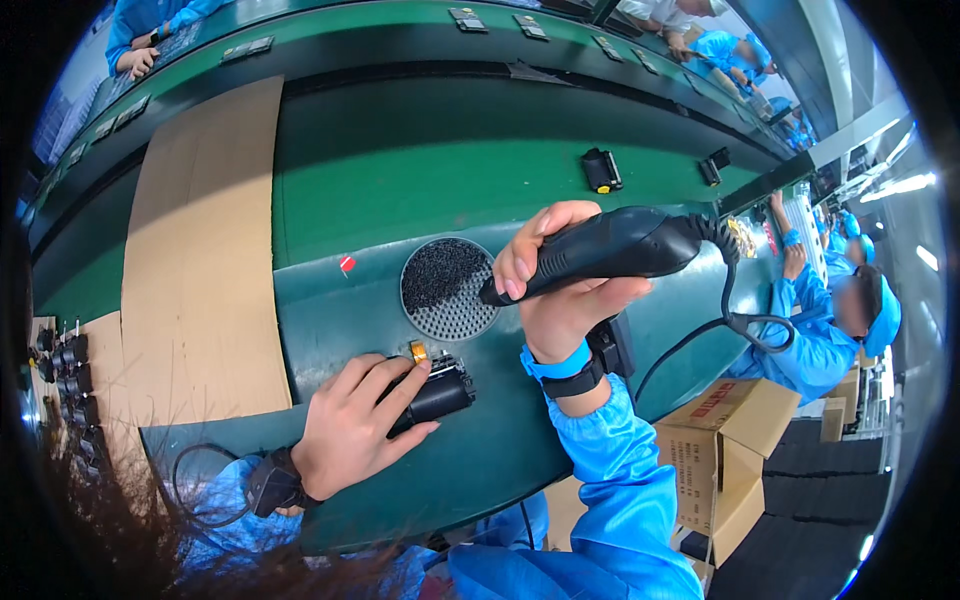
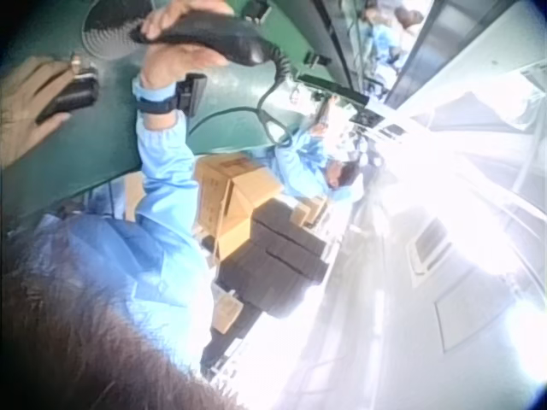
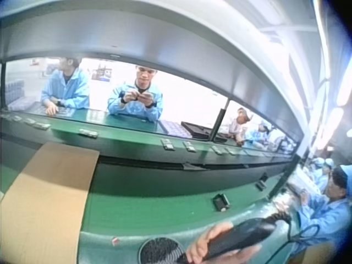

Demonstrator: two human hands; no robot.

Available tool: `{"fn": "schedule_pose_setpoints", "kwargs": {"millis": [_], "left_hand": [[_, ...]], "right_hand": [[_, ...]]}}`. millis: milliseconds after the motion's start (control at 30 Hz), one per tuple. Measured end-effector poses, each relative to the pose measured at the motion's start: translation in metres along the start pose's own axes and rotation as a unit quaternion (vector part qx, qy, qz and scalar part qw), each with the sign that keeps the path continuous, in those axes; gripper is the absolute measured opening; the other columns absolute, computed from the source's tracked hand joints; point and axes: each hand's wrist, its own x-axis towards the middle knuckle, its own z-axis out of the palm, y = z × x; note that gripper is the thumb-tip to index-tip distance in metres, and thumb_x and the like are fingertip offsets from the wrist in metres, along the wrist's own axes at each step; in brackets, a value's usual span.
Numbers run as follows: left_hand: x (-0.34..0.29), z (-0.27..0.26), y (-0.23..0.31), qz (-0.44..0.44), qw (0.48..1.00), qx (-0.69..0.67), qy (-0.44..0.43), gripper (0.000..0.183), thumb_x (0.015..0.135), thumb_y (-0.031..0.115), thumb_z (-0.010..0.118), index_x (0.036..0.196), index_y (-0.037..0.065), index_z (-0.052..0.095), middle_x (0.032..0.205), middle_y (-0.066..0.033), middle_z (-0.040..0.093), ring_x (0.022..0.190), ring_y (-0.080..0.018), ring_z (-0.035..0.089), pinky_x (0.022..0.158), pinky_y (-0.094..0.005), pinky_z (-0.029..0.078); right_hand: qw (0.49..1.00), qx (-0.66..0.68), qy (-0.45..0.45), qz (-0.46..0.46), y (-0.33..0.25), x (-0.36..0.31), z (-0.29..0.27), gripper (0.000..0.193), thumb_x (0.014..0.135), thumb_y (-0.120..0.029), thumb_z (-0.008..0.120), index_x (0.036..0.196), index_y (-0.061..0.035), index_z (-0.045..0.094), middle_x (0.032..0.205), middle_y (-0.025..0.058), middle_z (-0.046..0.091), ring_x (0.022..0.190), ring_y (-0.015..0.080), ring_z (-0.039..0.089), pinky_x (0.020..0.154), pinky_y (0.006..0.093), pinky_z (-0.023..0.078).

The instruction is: Using an electric screwdriver to assemble small electronic components on a factory assembly line.

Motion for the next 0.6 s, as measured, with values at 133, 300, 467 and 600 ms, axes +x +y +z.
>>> {"fn": "schedule_pose_setpoints", "kwargs": {"millis": [133,300,467,600], "left_hand": [[-0.0004,0.0,-0.0008,0.003,1.0,-0.001,0.001,0.06,0.075,0.03,0.083,0.124,0.002,0.066,0.114,-0.0105,0.064,0.1,-0.0284,0.06,0.08,-0.0384,0.056],[-0.0012,0.0016,-0.0024,0.006,1.0,-0.005,0.005,0.06,0.075,0.03,0.083,0.124,0.002,0.066,0.115,-0.0101,0.064,0.101,-0.0279,0.06,0.08,-0.038,0.056],[-0.0027,0.0017,-0.0025,0.005,1.0,-0.002,0.005,0.06,0.075,0.03,0.083,0.125,0.002,0.066,0.115,-0.0095,0.064,0.101,-0.0271,0.06,0.08,-0.0375,0.056],[-0.0025,0.0006,-0.0025,0.005,1.0,0.003,0.004,0.06,0.075,0.031,0.083,0.125,0.002,0.066,0.116,-0.0094,0.064,0.101,-0.027,0.06,0.08,-0.0372,0.056]], "right_hand": [[0.999,-0.033,-0.026,-0.019,0.0059,0.0,-0.0034,0.102,0.067,-0.101,0.037,0.103,-0.0065,0.047,0.069,0.0053,0.051,0.052,0.0154,0.051,0.051,0.0316,0.046],[0.999,-0.049,-0.005,-0.024,0.0088,-0.0005,-0.0031,0.102,0.065,-0.101,0.038,0.103,-0.0062,0.047,0.068,0.0052,0.051,0.052,0.0155,0.051,0.051,0.0316,0.045],[0.998,-0.061,0.013,-0.011,0.0102,-0.001,-0.003,0.101,0.066,-0.1,0.039,0.102,-0.0063,0.047,0.068,0.0051,0.051,0.052,0.0151,0.05,0.051,0.0313,0.045],[0.998,-0.059,0.01,-0.011,0.0116,0.0003,-0.0039,0.1,0.067,-0.1,0.039,0.101,-0.0065,0.047,0.068,0.0051,0.05,0.051,0.0148,0.049,0.051,0.031,0.044]]}}
